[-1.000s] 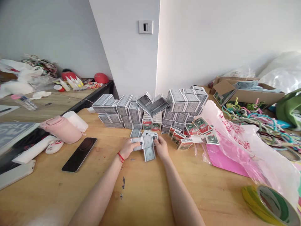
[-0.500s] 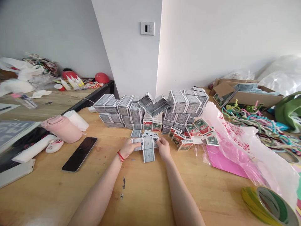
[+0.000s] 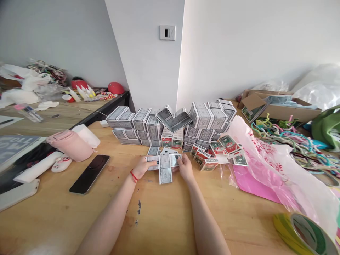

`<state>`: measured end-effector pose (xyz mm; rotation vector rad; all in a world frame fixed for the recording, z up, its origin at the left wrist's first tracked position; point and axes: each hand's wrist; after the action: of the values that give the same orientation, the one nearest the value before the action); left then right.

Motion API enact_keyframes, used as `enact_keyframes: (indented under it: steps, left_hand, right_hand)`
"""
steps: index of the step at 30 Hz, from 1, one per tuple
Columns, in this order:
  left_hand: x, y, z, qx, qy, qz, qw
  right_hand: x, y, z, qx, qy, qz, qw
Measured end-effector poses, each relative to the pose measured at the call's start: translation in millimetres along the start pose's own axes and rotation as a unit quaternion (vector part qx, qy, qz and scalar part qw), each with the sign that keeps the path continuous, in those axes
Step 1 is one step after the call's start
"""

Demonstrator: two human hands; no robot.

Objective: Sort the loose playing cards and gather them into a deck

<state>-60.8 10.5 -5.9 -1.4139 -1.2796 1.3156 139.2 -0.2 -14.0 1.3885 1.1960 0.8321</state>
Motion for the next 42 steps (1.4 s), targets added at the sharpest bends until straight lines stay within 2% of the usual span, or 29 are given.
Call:
enact_keyframes:
  steps: [5, 14, 26, 31, 38, 42]
  left_hand:
    - [1.4, 0.6, -1.4, 0.020, 0.003, 0.002, 1.000]
    - [0.0, -5.8, 2.1, 0.035, 0.009, 0.012, 0.999]
    - [1.0, -6.5, 3.9, 0.012, 0.022, 0.030, 0.999]
    - [1.9, -5.5, 4.2, 0.010, 0.006, 0.035, 0.999]
    - [1.7, -6.5, 3.8, 0.021, 0.032, 0.015, 0.999]
    - [0.9, -8.2, 3.5, 0.008, 0.032, 0.021, 0.999]
  right_hand:
    - [-1.7, 2.0, -0.9, -0.031, -0.013, 0.067, 0.997]
    - [3.1, -3.8, 2.9, -0.014, -0.049, 0.082, 0.995]
    - [0.9, -1.1, 2.0, -0.020, -0.055, 0.110, 0.992]
    - [2.7, -3.7, 1.6, 0.014, -0.056, 0.096, 0.994]
    - [1.5, -2.0, 0.3, -0.001, -0.067, 0.098, 0.993]
    - [-1.0, 3.4, 1.0, -0.002, -0.022, 0.080, 0.997]
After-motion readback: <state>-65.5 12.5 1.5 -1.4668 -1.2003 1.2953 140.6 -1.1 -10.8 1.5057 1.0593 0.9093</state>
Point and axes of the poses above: each hand's wrist, its own x-axis towards the middle knuckle, its own z-axis out of the back of the hand, y = z × x, and after that the axes turned 15 degrees about -y, right-handed
